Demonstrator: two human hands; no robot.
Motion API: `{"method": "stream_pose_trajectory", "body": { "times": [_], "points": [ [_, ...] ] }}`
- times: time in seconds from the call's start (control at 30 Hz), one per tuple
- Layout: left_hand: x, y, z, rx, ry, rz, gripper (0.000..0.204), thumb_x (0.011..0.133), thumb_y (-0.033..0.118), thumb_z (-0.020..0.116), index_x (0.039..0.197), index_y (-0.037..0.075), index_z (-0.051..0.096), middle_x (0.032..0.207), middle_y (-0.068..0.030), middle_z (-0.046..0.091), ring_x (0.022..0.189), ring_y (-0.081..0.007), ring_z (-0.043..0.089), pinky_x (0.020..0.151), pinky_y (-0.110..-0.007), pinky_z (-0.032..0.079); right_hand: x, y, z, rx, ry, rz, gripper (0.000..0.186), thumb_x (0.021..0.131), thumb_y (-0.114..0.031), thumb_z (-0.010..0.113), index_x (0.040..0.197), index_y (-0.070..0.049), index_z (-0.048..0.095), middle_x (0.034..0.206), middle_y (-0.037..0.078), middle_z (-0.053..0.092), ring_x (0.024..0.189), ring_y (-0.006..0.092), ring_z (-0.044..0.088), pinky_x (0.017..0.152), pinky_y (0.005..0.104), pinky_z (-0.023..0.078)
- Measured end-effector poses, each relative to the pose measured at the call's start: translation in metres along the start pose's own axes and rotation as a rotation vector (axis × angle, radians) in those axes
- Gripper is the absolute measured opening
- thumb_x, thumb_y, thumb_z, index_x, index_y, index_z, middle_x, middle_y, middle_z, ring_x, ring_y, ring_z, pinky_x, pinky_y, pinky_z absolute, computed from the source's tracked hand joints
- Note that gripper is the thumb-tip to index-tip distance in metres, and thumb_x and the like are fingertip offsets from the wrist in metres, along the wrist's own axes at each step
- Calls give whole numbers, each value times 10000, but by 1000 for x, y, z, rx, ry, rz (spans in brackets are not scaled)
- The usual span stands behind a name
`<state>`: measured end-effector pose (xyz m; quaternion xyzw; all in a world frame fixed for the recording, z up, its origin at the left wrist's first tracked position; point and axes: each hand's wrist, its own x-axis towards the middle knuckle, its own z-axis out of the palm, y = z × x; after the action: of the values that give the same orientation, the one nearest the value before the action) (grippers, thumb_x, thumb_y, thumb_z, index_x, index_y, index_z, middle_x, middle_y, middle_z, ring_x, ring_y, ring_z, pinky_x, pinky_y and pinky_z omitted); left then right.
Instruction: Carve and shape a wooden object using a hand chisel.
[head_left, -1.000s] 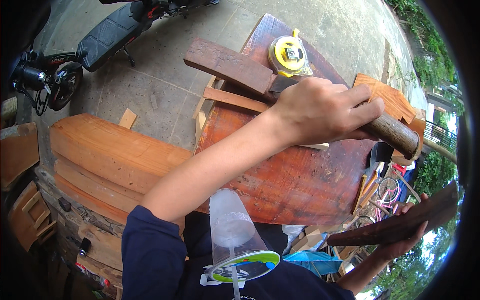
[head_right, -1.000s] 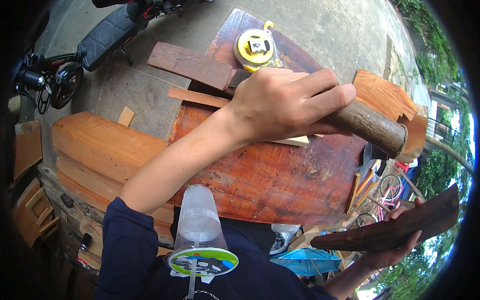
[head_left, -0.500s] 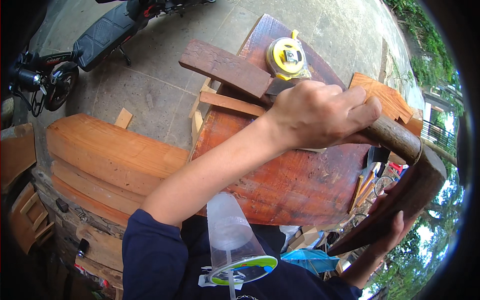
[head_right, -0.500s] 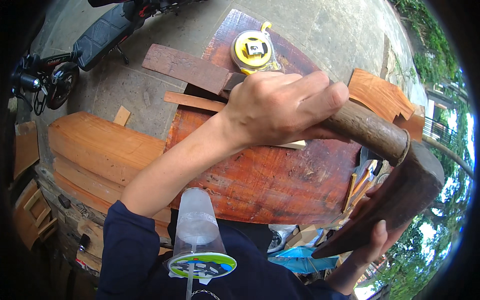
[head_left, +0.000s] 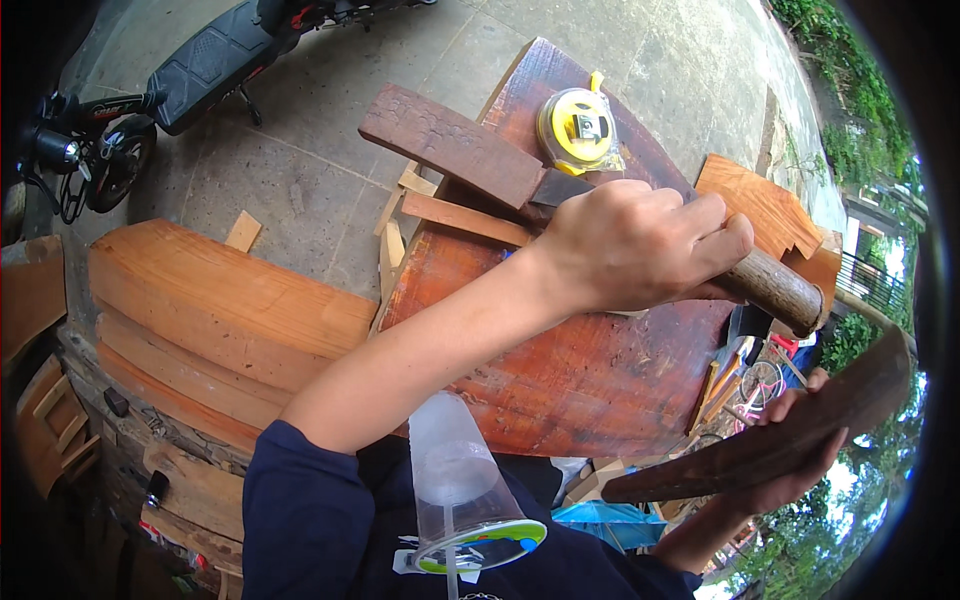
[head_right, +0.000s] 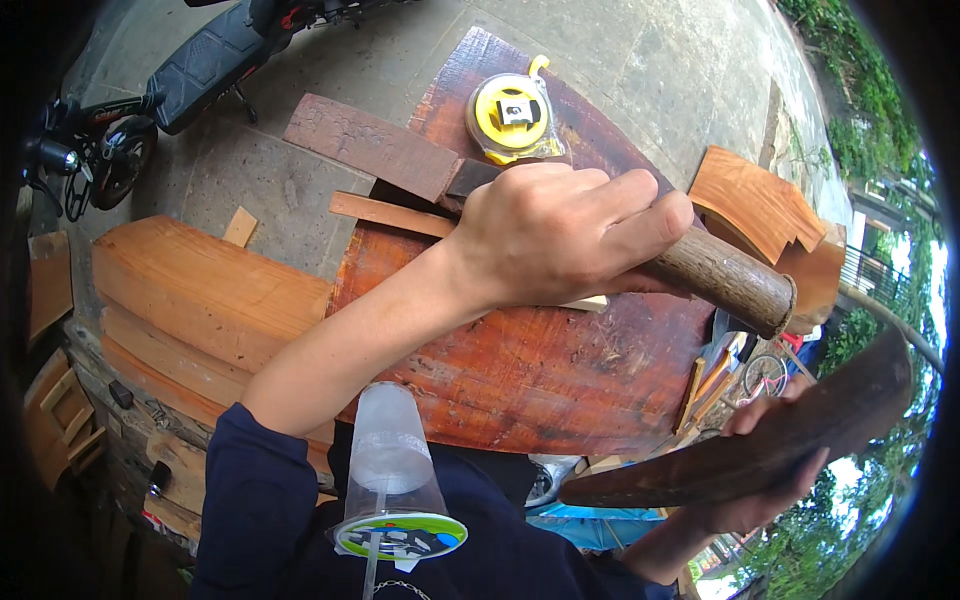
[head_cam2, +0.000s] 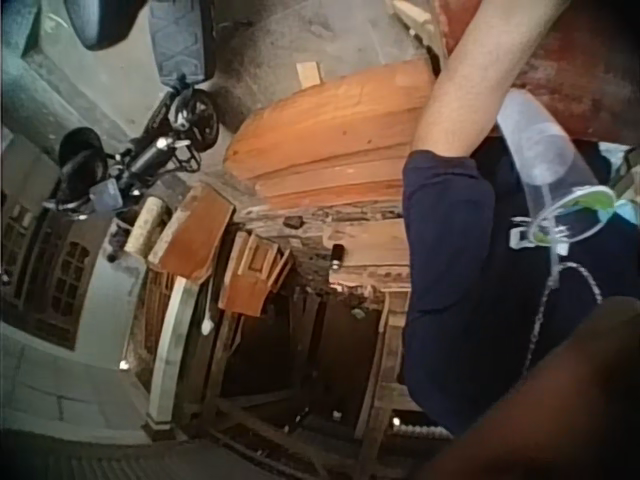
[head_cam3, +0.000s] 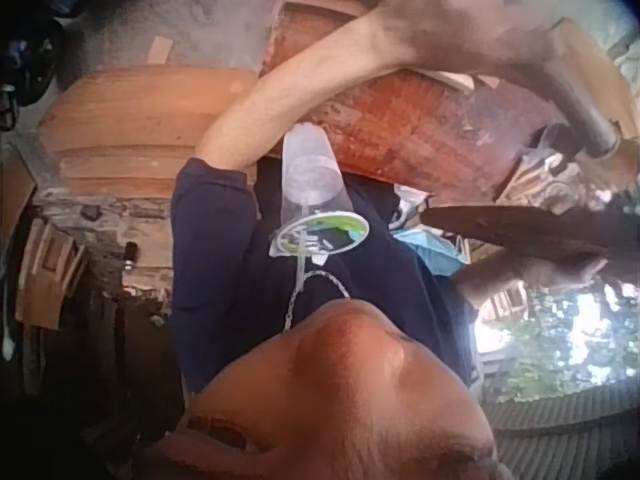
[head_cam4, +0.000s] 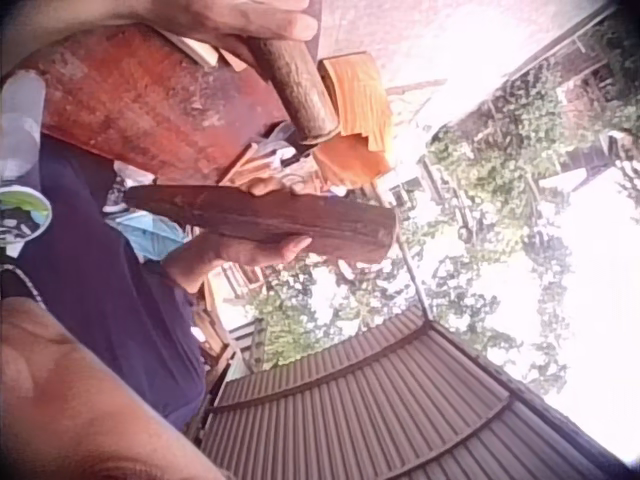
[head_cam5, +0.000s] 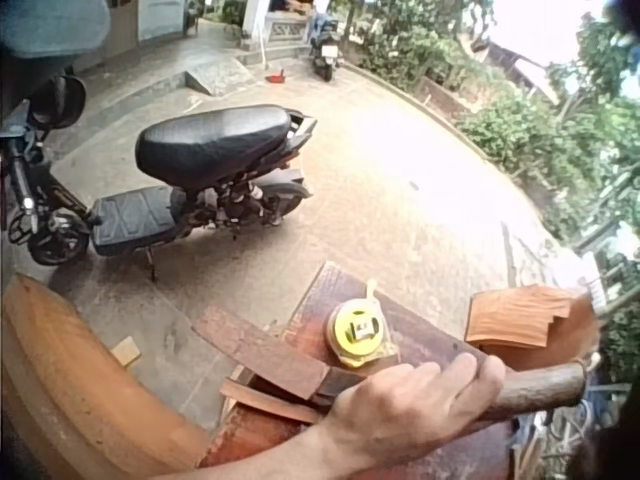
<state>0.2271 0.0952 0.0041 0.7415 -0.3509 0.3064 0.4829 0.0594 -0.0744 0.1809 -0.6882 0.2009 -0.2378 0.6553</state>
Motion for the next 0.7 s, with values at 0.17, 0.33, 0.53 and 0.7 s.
{"method": "stream_pose_trajectory", "body": {
  "times": [0.17,0.33,0.53,0.7],
  "points": [
    [-5,-4,-4,90,-31,7,399,877,473,690,1083,147,583,736,-3,474,537,-119,578,462,-279,462,-6,22,-3,-304,-82,54,623,1013,-372,548,1415,70,371,1153,219,574,739,226,609,573,313,548],
    [-3,-2,-2,83,-44,4,427,878,503,684,1095,147,592,745,4,485,568,-119,591,479,-294,469,-3,25,-2,-7,13,187,726,944,-404,636,1440,49,362,1122,236,564,671,244,626,508,333,556],
    [-5,-5,-7,54,-84,-8,470,864,541,688,1110,152,596,768,9,499,593,-125,610,503,-287,479,3,18,-10,-139,-19,67,584,1032,-417,497,1340,76,446,1129,196,596,724,226,619,565,303,526],
    [0,-2,-15,30,-107,-17,493,846,558,707,1113,157,602,774,8,501,610,-131,618,520,-289,484,-17,36,11,-344,-17,184,729,909,-414,656,1433,8,376,1044,220,592,673,253,642,531,327,544]
  ]
}}
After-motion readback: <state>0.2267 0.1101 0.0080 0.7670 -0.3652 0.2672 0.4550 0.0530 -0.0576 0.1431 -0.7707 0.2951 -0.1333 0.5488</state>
